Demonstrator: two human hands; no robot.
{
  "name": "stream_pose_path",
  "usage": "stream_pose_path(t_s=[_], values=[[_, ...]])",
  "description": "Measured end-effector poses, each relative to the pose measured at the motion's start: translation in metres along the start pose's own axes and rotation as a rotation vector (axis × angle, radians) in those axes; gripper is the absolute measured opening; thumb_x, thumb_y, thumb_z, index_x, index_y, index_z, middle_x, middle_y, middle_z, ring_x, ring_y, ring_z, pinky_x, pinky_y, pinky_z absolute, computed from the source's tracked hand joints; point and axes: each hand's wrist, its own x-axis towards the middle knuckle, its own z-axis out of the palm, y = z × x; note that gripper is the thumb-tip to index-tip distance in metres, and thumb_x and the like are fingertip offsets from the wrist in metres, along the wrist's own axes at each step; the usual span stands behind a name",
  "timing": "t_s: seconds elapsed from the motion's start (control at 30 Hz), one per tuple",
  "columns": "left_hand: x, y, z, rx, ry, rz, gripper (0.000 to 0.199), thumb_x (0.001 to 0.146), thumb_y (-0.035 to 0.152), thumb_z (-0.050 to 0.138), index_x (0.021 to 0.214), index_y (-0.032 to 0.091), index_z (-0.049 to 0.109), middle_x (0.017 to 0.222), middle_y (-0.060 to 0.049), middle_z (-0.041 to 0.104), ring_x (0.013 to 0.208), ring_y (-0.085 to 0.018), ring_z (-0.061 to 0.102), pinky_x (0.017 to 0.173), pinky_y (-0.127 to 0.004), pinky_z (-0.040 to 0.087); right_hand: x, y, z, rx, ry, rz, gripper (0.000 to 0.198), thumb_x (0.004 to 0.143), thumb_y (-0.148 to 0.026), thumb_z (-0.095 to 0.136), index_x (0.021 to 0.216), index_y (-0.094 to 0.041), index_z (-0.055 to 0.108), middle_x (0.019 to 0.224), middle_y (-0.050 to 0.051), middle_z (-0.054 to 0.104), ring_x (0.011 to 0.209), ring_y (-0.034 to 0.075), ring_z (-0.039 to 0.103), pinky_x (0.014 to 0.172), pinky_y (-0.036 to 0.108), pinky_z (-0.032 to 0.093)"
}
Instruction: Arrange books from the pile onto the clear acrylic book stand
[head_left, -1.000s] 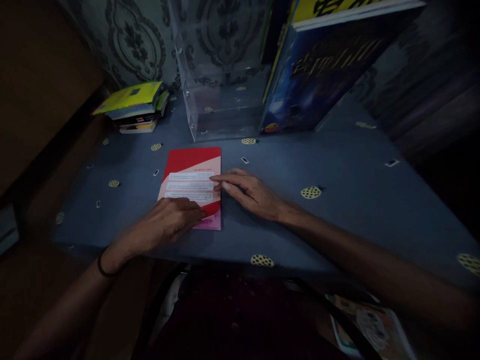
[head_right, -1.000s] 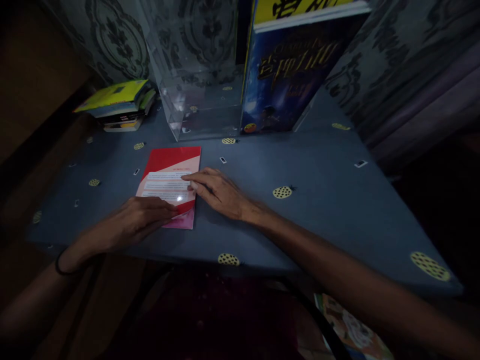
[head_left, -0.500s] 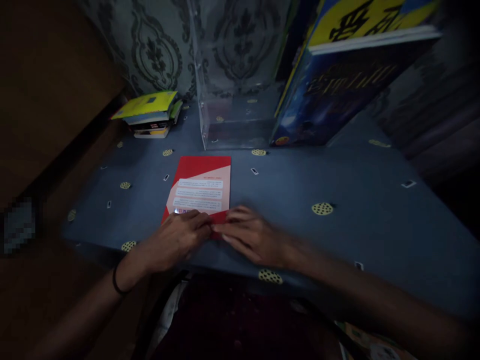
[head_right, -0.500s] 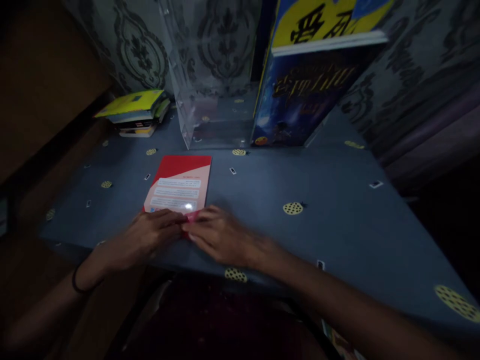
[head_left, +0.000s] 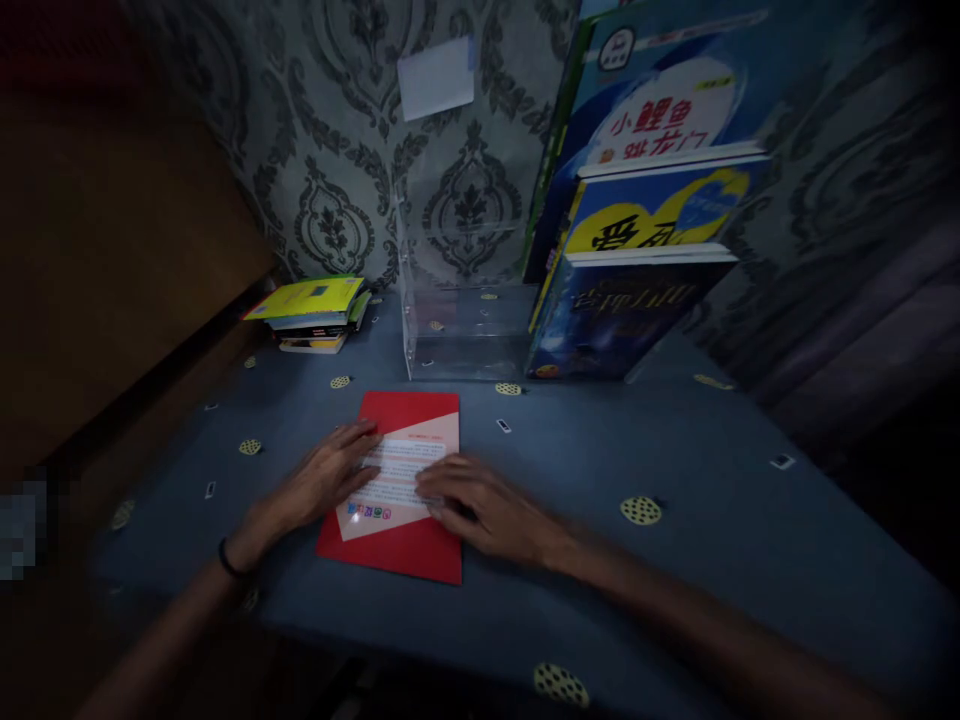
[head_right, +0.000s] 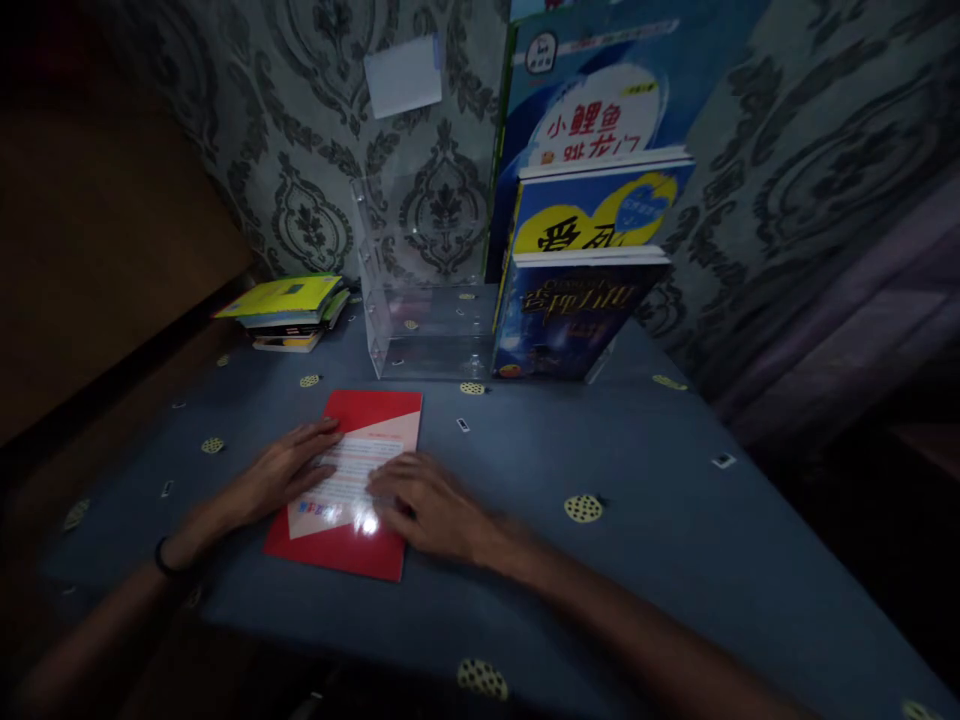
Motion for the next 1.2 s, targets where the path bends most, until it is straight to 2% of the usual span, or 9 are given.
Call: stream_pose_path(t_s=[0.1, 0.27, 0.43, 0.57, 0.67, 0.8, 1.0, 1.07, 1.2], values=[[-0.001, 0.0, 0.0, -0.018, 0.0, -0.008, 0.045, 0.102, 0.04, 0.046, 0.142, 0.02, 0.051, 0.154, -0.014, 0.046, 0.142, -0.026, 0.046, 0.118, -0.05, 0.036, 0.023, 0.038, -0.006, -0.135, -0.01, 0.052, 0.029, 0.099, -0.025, 0.053, 0.123, -0.019, 0.067, 0.133, 0.013, 0.067, 0.13, 0.024, 0.057, 0.115, 0.053, 0.038], [-0.001, -0.001, -0.003, -0.048, -0.037, -0.094, 0.047, 0.1, 0.045, 0.048, 0.14, 0.022, 0.052, 0.16, -0.014, 0.037, 0.147, -0.03, 0.037, 0.117, -0.053, 0.035, 0.041, 0.08, -0.016, -0.22, 0.033, 0.172, 0.035, 0.1, -0.025, 0.048, 0.13, -0.022, 0.064, 0.137, 0.012, 0.065, 0.136, 0.026, 0.053, 0.116, 0.059, 0.032], [0.006, -0.005, -0.007, -0.161, -0.065, -0.205, 0.053, 0.096, 0.051, 0.053, 0.141, 0.022, 0.052, 0.157, -0.015, 0.042, 0.149, -0.034, 0.032, 0.115, -0.056, 0.035, 0.039, 0.081, -0.01, -0.25, 0.016, 0.195, 0.039, 0.099, -0.025, 0.045, 0.135, -0.02, 0.06, 0.143, 0.014, 0.06, 0.141, 0.027, 0.046, 0.118, 0.059, 0.029], [0.012, -0.008, -0.014, -0.442, 0.001, -0.279, 0.047, 0.096, 0.039, 0.05, 0.138, 0.02, 0.055, 0.141, -0.014, 0.06, 0.131, -0.029, 0.056, 0.107, -0.047, 0.048, 0.039, 0.079, -0.008, -0.26, 0.003, 0.197, 0.04, 0.099, -0.024, 0.044, 0.135, -0.018, 0.06, 0.143, 0.014, 0.059, 0.142, 0.027, 0.045, 0.118, 0.059, 0.028], [0.008, -0.009, -0.02, -0.649, 0.031, -0.323, 0.05, 0.094, 0.02, 0.041, 0.143, 0.019, 0.05, 0.139, -0.012, 0.062, 0.124, -0.023, 0.062, 0.103, -0.042, 0.053, 0.039, 0.078, -0.008, -0.257, 0.01, 0.196, 0.04, 0.099, -0.024, 0.043, 0.135, -0.018, 0.06, 0.143, 0.014, 0.059, 0.142, 0.027, 0.046, 0.118, 0.06, 0.029], [-0.005, -0.009, -0.021, -0.62, 0.143, -0.19, 0.055, 0.092, 0.012, 0.04, 0.144, 0.024, 0.05, 0.153, -0.009, 0.049, 0.142, -0.022, 0.046, 0.115, -0.047, 0.041, 0.038, 0.078, -0.008, -0.247, 0.018, 0.185, 0.041, 0.099, -0.024, 0.043, 0.136, -0.02, 0.06, 0.144, 0.013, 0.059, 0.142, 0.026, 0.045, 0.118, 0.059, 0.029], [-0.005, -0.007, -0.008, -0.435, 0.249, 0.021, 0.038, 0.092, 0.032, 0.06, 0.128, 0.021, 0.064, 0.162, -0.015, 0.032, 0.151, -0.033, 0.028, 0.117, -0.053, 0.036, 0.038, 0.079, -0.005, -0.251, 0.024, 0.189, 0.041, 0.096, -0.021, 0.046, 0.134, -0.02, 0.062, 0.143, 0.011, 0.06, 0.141, 0.025, 0.046, 0.117, 0.057, 0.03], [0.0, -0.005, -0.007, -0.451, 0.229, 0.078, 0.031, 0.091, 0.032, 0.061, 0.118, 0.019, 0.069, 0.157, -0.015, 0.041, 0.151, -0.034, 0.027, 0.117, -0.053, 0.035, 0.037, 0.077, -0.005, -0.252, 0.016, 0.198, 0.041, 0.094, -0.018, 0.047, 0.132, -0.018, 0.063, 0.142, 0.012, 0.061, 0.141, 0.025, 0.046, 0.118, 0.056, 0.029], [0.012, 0.003, -0.013, -0.558, 0.119, 0.097, 0.023, 0.089, 0.027, 0.062, 0.108, 0.02, 0.071, 0.121, -0.011, 0.072, 0.124, -0.028, 0.061, 0.108, -0.045, 0.045, 0.032, 0.069, -0.008, -0.177, 0.003, 0.185, 0.039, 0.094, -0.019, 0.049, 0.129, -0.02, 0.066, 0.144, 0.011, 0.059, 0.143, 0.026, 0.044, 0.119, 0.057, 0.027]])
